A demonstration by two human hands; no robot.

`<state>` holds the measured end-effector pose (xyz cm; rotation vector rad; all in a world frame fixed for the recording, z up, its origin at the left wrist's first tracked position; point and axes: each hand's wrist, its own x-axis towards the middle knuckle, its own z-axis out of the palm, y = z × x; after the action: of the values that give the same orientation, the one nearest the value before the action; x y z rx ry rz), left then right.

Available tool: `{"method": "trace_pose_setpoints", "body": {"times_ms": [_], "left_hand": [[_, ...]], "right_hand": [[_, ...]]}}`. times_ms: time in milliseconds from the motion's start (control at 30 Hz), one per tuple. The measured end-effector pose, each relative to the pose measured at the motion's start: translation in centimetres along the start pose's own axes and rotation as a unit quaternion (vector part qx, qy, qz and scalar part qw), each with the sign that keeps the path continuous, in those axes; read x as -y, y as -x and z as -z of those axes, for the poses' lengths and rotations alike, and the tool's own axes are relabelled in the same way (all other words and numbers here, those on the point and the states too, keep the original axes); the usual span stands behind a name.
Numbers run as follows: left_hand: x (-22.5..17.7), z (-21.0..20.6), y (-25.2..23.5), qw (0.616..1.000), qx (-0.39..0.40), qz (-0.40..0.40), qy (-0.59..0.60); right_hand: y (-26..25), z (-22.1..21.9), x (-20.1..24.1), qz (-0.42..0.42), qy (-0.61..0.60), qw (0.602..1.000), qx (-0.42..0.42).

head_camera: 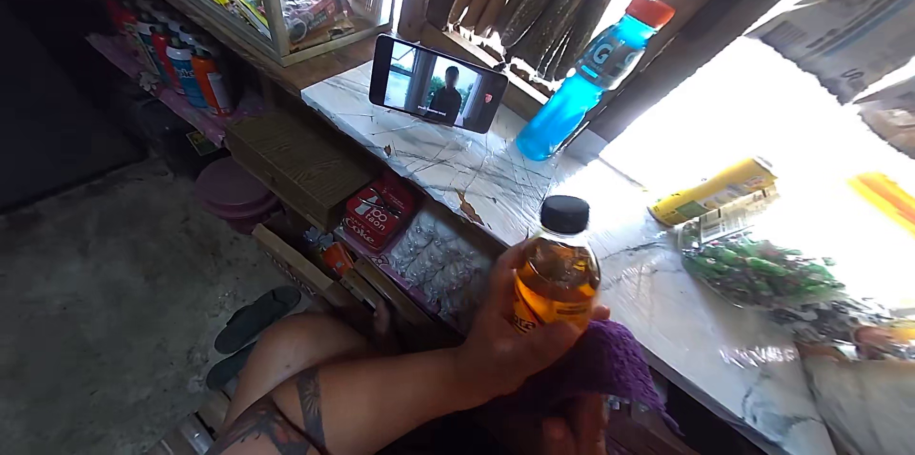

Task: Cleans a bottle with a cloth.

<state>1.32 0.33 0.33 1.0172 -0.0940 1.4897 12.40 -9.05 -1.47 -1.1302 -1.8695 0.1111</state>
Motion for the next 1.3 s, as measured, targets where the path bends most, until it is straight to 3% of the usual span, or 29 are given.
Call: {"method": "trace_pose_setpoints", "body": {"times_ms": [167, 300, 400, 567, 767, 867, 933, 1033, 1167, 1300], "left_hand": [[1.0, -0.2, 0.2, 0.997, 0.076, -0.026, -0.020], [0.9, 0.0, -0.1, 0.992, 0.121, -0.027, 0.005], [0.4, 0.2, -0.4, 0.991, 0.130, -0.032, 0.016], [-1.0, 1.0, -0.7, 0.997, 0.075, -0.019, 0.008], [-1.6, 2.0, -1.3, 0.972, -0.054, 0.127, 0.189], [-1.4, 2.3, -1.8, 0.958, -0.119, 0.148, 0.213], [-1.2, 2.6, -1.9, 0.959, -0.132, 0.147, 0.205], [-0.9, 2.5, -1.8, 0.961, -0.119, 0.147, 0.201], [-0.9, 1.8, -1.6, 0.978, -0.045, 0.142, 0.149], [-0.5, 1.2, -1.0, 0.982, 0.009, 0.118, 0.148]], "right_hand": [[-0.8, 0.8, -0.5, 0.018, -0.057, 0.998, -0.030], [-0.9, 0.8, -0.8, 0.002, -0.235, 0.972, -0.023], [-0.1, 0.3, -1.2, 0.001, -0.262, 0.965, -0.011], [1.3, -1.2, -1.6, 0.012, -0.273, 0.962, 0.005], [2.1, -3.6, -1.9, 0.043, -0.295, 0.954, 0.041], [2.3, -4.3, -2.0, 0.058, -0.239, 0.968, 0.056], [2.6, -4.3, -2.0, 0.040, -0.274, 0.959, 0.068], [2.4, -3.5, -2.4, 0.050, -0.239, 0.967, 0.075], [1.9, -2.0, -2.3, 0.046, -0.252, 0.964, 0.064], [3.0, -1.0, -1.5, -0.040, -0.312, 0.948, 0.041]]}}
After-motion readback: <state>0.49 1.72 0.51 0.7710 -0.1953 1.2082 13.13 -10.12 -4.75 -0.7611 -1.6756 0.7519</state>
